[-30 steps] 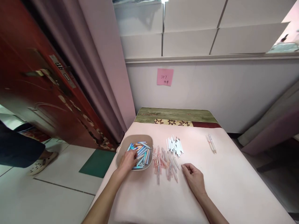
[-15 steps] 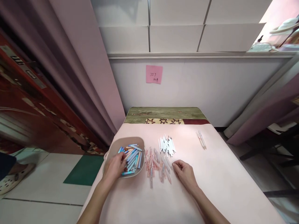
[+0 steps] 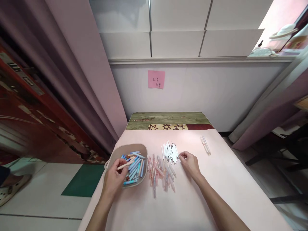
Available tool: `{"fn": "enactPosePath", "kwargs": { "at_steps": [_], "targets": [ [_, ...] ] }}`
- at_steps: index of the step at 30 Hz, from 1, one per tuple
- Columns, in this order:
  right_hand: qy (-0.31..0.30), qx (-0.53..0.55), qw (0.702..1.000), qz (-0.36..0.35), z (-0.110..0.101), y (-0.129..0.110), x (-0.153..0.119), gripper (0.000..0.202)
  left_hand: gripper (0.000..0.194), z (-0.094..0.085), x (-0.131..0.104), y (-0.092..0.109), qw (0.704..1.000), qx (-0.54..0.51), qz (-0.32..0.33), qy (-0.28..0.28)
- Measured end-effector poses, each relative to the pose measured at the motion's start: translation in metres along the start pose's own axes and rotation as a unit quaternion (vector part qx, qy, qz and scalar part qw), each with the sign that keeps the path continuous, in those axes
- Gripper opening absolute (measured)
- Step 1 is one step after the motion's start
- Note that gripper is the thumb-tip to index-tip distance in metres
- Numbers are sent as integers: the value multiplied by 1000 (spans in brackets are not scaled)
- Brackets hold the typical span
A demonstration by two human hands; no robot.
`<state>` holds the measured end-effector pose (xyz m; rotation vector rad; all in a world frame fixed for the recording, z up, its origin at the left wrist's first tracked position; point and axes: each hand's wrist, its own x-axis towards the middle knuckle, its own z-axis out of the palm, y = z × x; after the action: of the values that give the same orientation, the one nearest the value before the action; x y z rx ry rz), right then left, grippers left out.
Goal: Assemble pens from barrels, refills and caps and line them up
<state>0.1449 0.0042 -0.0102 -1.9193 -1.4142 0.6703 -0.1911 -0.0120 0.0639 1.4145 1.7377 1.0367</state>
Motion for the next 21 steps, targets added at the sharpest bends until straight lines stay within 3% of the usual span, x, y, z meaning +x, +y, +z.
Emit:
{"fn": "enactPosePath", "kwargs": {
  "at_steps": [4, 8, 13, 18, 21],
  "targets": [
    [-4, -37, 999, 30, 1, 4, 27, 19, 40, -2, -7, 8, 967, -243, -76, 19],
    [-18, -66, 995, 66, 12, 2, 41, 14, 38, 7, -12, 18, 903, -408, -124, 41],
    [-47, -57, 992, 99, 22, 0, 45, 23, 25, 33, -19, 28, 875, -457, -161, -15],
    [-47, 27, 994, 96, 12, -2, 36, 22, 9, 59, -27, 38, 849, -489, -198, -34],
    [-32, 100, 992, 73, 3, -15, 17, 22, 8, 71, -32, 47, 833, -512, -204, -50]
  ]
}}
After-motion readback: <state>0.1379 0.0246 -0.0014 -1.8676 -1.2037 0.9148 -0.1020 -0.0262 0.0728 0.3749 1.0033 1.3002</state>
